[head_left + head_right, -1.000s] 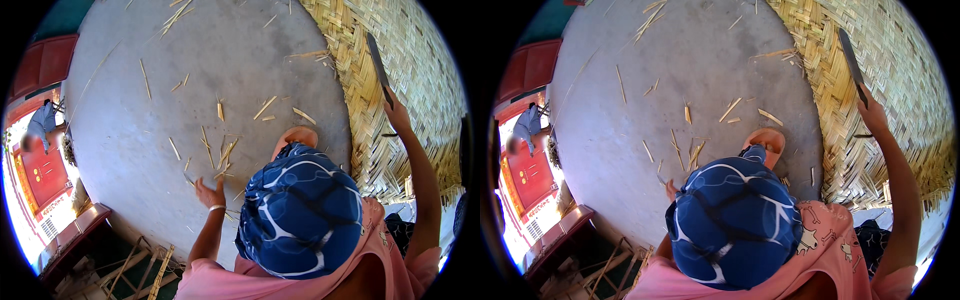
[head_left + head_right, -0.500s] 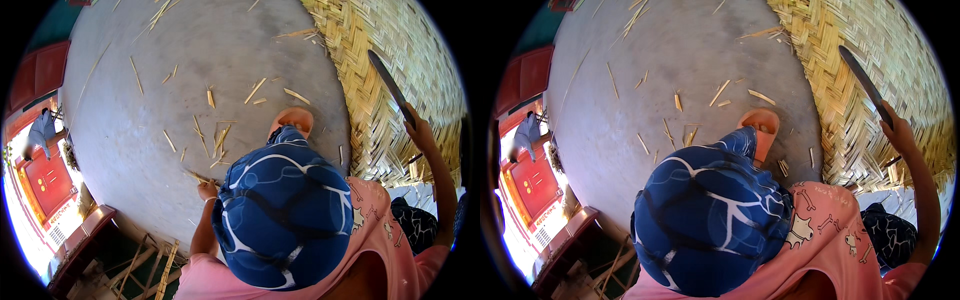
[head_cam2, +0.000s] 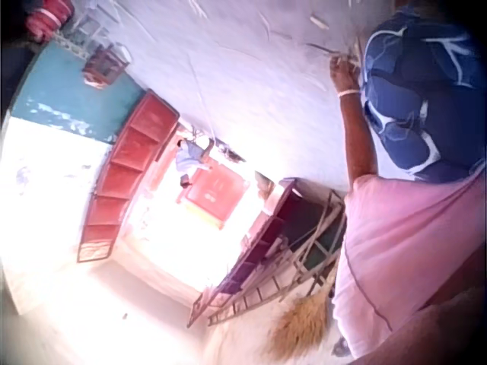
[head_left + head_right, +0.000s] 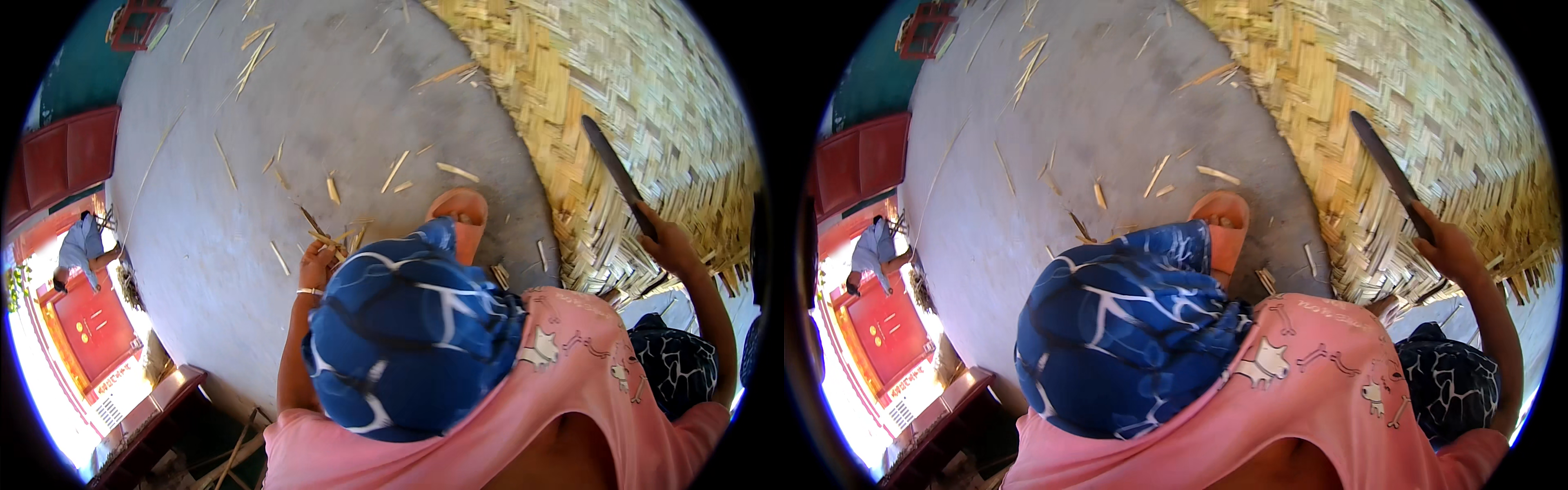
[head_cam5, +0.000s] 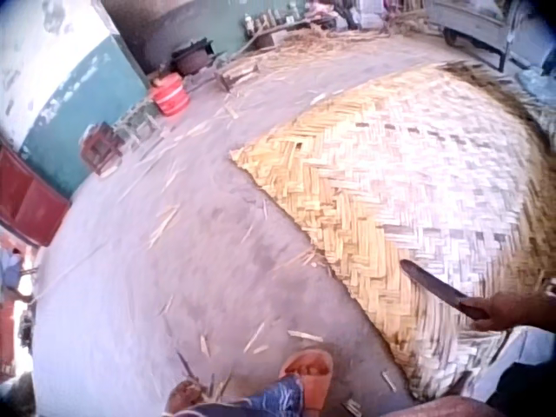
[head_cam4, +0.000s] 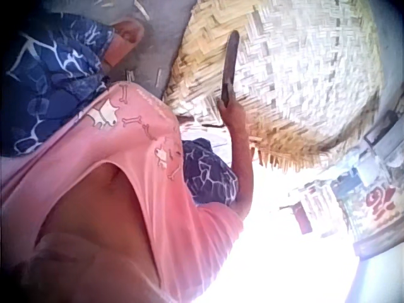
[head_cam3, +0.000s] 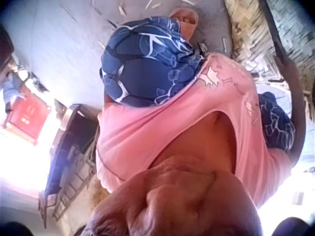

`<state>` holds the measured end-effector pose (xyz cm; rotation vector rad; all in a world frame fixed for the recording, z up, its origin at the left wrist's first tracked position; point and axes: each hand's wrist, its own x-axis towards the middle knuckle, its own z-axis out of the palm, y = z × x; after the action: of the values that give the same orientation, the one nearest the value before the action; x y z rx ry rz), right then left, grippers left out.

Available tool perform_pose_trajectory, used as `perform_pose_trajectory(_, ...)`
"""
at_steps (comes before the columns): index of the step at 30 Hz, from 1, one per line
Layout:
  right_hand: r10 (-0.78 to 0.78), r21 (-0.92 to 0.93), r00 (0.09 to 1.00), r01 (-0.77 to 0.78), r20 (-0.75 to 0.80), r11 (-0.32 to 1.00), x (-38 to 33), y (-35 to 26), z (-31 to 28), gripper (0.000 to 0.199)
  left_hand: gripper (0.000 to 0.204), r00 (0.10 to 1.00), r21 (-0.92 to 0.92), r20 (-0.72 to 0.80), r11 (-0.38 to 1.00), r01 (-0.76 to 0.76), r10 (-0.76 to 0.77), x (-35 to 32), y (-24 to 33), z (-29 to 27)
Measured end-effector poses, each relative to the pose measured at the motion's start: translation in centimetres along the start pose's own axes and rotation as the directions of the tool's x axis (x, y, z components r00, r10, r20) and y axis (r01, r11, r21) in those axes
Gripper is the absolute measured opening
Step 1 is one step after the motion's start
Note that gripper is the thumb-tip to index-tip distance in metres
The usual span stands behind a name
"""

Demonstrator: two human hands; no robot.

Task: The person is weaving a large mat using dried palm leaves. They use a knife to trim and adjust the leaves, securing them into the woven structure.

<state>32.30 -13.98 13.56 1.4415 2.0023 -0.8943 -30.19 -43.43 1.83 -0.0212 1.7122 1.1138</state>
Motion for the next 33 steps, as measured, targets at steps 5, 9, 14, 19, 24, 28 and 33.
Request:
perform_pose_trajectory(5, -0.119, -0.018, 0.97, 0.118, -0.213, 0.993, -1.5, 3.0, -0.8, 0.055, 0.021, 0.987, 0.246, 0.121, 0.966, 0.075, -0.108, 1.7, 0.9, 5.9)
perform_pose_trajectory(9, -0.057, -0.041, 0.646, 0.04, -0.761, 0.998, -7.3, 3.5, -4.8, 0.045, 0.025, 0.981, 0.438, 0.088, 0.891, 0.116, -0.171, 2.9, 2.3, 6.6)
perform_pose_trajectory(14, 0.577, 0.518, 0.367, -0.255, -0.729, 0.817, -21.0, 11.0, 6.2, 0.034, 0.03, 0.985, 0.766, 0.048, 0.639, 0.069, -0.164, 8.0, 8.4, 11.6)
perform_pose_trajectory(19, 0.994, 0.823, 0.062, -0.557, -0.089, 0.109, -29.9, 14.9, 29.2, 0.034, 0.035, 0.979, 0.932, 0.203, 0.301, -0.201, 0.025, 15.5, 22.4, 15.5)
perform_pose_trajectory(24, 0.945, 0.719, -0.138, -0.619, 0.295, -0.315, -34.1, 11.9, 44.6, 0.036, 0.047, 0.856, 0.843, 0.505, 0.148, -0.517, 0.112, -3.7, 24.3, 40.8)
perform_pose_trajectory(28, 0.945, 0.656, -0.102, -0.696, 0.312, -0.292, -33.2, 12.9, 46.4, 0.039, 0.025, 0.514, 0.505, 0.857, -0.256, -0.824, 0.036, -5.4, 22.1, 49.2)
perform_pose_trajectory(33, 0.911, 0.63, -0.076, -0.699, 0.406, -0.339, -31.0, 16.8, 45.7, 0.041, 0.023, 0.323, 0.222, 0.883, -0.301, -0.927, -0.341, -9.5, 13.8, 51.4)
